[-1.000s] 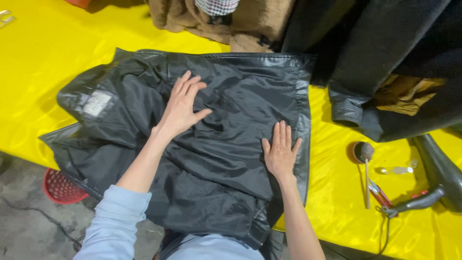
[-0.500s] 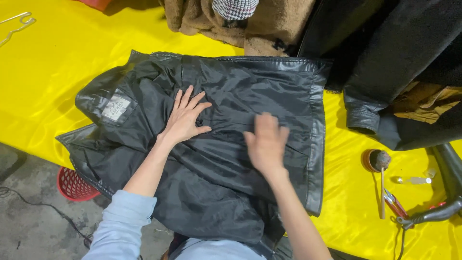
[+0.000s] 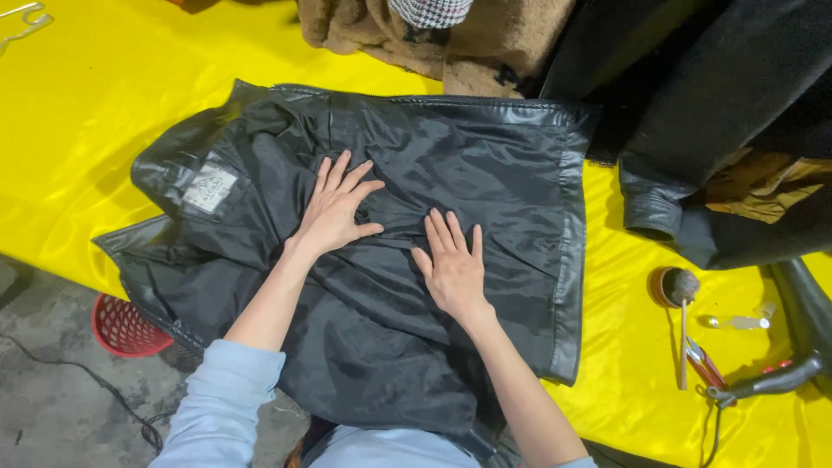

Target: The person folds a black leather jacket on a yellow table. They smooth the jacket, fold the sleeves inward, fold the body in half, and then fold it again into a compact rectangle.

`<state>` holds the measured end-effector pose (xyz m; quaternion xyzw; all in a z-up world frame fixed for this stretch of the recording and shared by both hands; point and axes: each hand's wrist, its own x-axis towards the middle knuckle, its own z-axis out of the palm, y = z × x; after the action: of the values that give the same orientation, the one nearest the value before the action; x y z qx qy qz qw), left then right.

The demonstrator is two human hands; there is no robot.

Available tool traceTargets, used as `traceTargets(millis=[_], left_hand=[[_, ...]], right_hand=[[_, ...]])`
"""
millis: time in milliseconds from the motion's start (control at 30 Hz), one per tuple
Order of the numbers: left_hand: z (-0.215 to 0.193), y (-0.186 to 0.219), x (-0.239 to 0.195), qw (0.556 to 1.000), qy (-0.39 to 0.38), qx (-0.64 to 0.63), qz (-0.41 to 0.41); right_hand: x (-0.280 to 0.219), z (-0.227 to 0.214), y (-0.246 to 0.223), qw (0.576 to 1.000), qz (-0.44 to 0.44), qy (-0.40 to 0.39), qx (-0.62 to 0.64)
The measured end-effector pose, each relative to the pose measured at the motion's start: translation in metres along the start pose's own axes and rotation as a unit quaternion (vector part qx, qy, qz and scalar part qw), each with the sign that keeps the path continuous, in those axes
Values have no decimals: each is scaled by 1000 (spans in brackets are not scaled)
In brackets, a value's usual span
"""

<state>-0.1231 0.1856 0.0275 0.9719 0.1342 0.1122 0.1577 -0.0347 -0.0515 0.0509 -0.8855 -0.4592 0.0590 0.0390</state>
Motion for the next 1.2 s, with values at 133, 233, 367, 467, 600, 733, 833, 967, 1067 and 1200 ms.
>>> traceTargets(millis=[133,233,367,467,600,733,833,967,1067,1200], left_hand=[[4,-4,1,1000,-11,-14,10],[3,-3,1,1000,-6,3,3],[-1,0,1,1000,-14,-1,-5],[0,0,2,1000,-20,-7,-8],[-6,6,1,1000,-19,-6,-12],[-2,4,1,1000,-20,9,-7],[0,4,1,1000,-23,18,-10],[-1,5,1,999,-26,18,-13],[-1,4,3,999,-32,16,-8],[-3,4,3,999,-49,15,-13]], right_hand=[[8,4,-26,999,19,38,27],[17,3,-49,995,-55,7,84],[14,18,-26,996,-53,-13,68],[-2,27,19,996,-29,78,43],[-28,30,87,992,64,108,33],[-40,23,117,986,153,68,18],[-24,27,96,978,205,34,23],[5,32,30,975,14,221,25],[16,31,15,990,-32,120,73],[-3,47,65,987,-12,162,13]])
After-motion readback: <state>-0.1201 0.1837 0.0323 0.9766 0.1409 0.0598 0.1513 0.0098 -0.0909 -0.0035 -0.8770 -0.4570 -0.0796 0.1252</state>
